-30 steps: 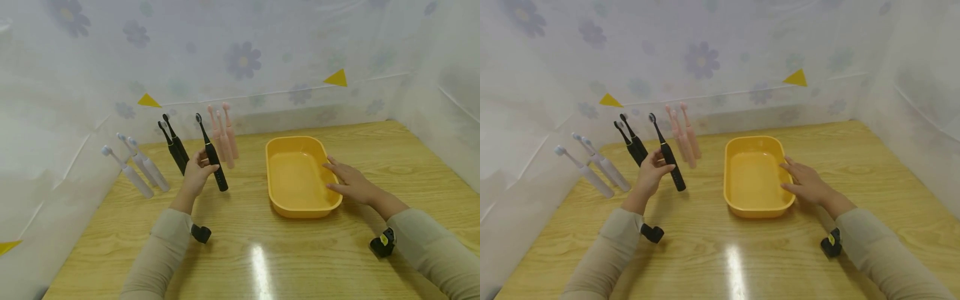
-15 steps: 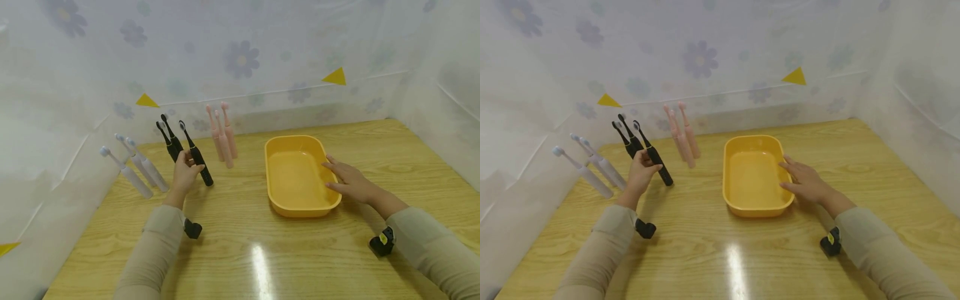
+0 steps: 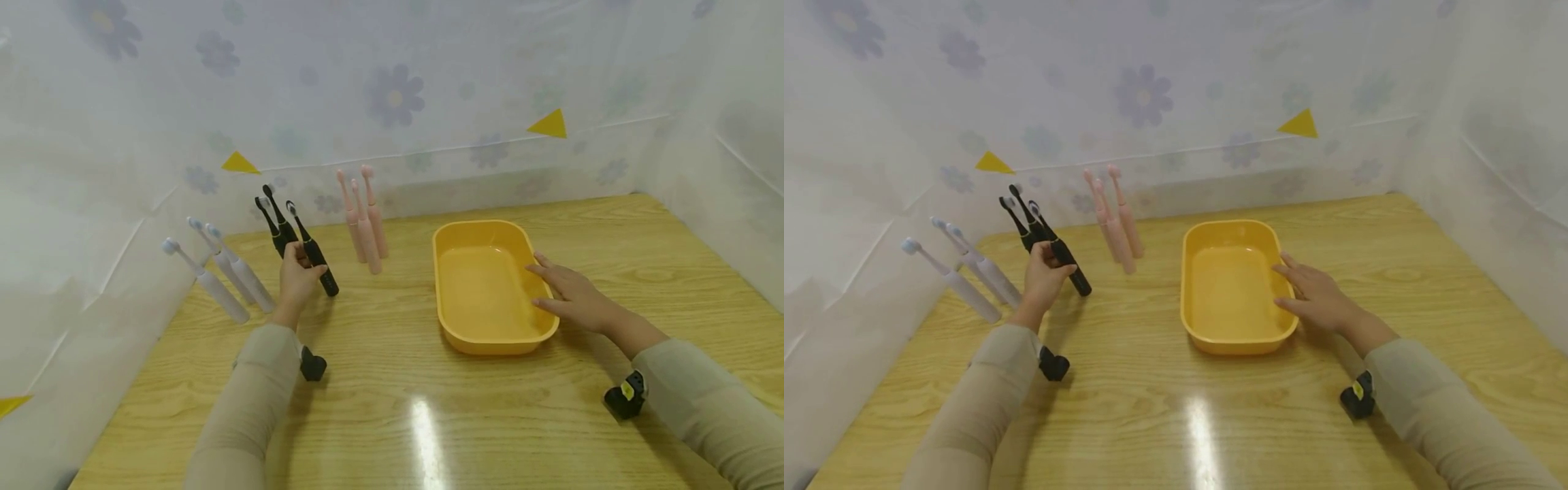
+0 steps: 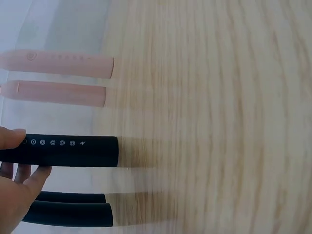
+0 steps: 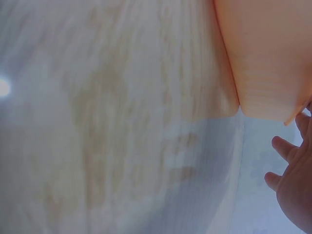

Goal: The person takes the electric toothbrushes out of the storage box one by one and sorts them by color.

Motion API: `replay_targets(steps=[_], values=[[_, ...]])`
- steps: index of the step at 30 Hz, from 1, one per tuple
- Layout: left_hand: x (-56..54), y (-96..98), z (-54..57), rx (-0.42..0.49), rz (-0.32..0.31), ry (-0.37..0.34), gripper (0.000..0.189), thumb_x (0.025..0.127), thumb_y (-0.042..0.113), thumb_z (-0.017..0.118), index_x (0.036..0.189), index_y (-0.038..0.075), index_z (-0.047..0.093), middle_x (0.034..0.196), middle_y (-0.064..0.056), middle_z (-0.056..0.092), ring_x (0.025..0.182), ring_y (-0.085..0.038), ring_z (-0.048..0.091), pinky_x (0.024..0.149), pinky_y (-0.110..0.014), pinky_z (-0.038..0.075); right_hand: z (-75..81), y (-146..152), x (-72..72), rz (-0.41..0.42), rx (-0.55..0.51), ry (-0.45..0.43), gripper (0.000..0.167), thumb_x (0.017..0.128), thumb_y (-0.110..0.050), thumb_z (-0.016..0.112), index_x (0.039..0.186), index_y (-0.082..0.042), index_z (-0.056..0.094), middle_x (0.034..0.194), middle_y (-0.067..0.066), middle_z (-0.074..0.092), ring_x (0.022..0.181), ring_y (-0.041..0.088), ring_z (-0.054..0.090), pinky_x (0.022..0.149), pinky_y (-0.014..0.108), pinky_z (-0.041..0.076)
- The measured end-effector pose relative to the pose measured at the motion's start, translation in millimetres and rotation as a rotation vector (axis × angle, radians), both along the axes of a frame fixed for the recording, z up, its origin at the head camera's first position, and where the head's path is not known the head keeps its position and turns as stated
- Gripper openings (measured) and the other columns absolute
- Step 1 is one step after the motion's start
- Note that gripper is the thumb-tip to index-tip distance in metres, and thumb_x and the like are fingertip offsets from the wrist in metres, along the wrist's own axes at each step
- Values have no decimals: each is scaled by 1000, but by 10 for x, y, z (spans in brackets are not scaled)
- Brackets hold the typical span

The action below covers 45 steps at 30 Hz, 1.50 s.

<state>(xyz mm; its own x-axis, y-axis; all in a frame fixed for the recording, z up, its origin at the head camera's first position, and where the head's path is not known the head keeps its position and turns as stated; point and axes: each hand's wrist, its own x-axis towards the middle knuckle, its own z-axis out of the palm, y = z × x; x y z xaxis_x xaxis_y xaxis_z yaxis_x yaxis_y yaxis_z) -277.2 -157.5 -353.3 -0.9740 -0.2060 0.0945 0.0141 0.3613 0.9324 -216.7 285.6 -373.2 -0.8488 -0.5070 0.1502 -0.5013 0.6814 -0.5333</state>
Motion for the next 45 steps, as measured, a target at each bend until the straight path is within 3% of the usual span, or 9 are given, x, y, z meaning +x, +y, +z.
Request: replay_targets(steps=[13,29,45], values=[[-37,65,-37,-139,79,52,46,80,-2,56,120,4,36,115,-16,44,104,-28,46,80,-37,44,-9,16,-1,-5,-9,-18,57,86,-24,53,132,-1,29,140,21,11,120,45,17,88,62,15],[-86,103,-66,-144,175,87,42,81,0,56,119,4,40,104,-15,50,96,-27,49,78,-37,44,-19,15,6,-15,-20,-44,58,86,-24,53,133,-2,28,141,19,9,121,44,15,89,62,14],[-114,103,-82,-179,243,117,42,81,0,55,120,2,42,105,-16,50,95,-28,48,80,-38,42,-8,0,-20,-2,-15,-10,57,85,-23,54,131,3,30,139,24,12,119,46,17,89,61,16]])
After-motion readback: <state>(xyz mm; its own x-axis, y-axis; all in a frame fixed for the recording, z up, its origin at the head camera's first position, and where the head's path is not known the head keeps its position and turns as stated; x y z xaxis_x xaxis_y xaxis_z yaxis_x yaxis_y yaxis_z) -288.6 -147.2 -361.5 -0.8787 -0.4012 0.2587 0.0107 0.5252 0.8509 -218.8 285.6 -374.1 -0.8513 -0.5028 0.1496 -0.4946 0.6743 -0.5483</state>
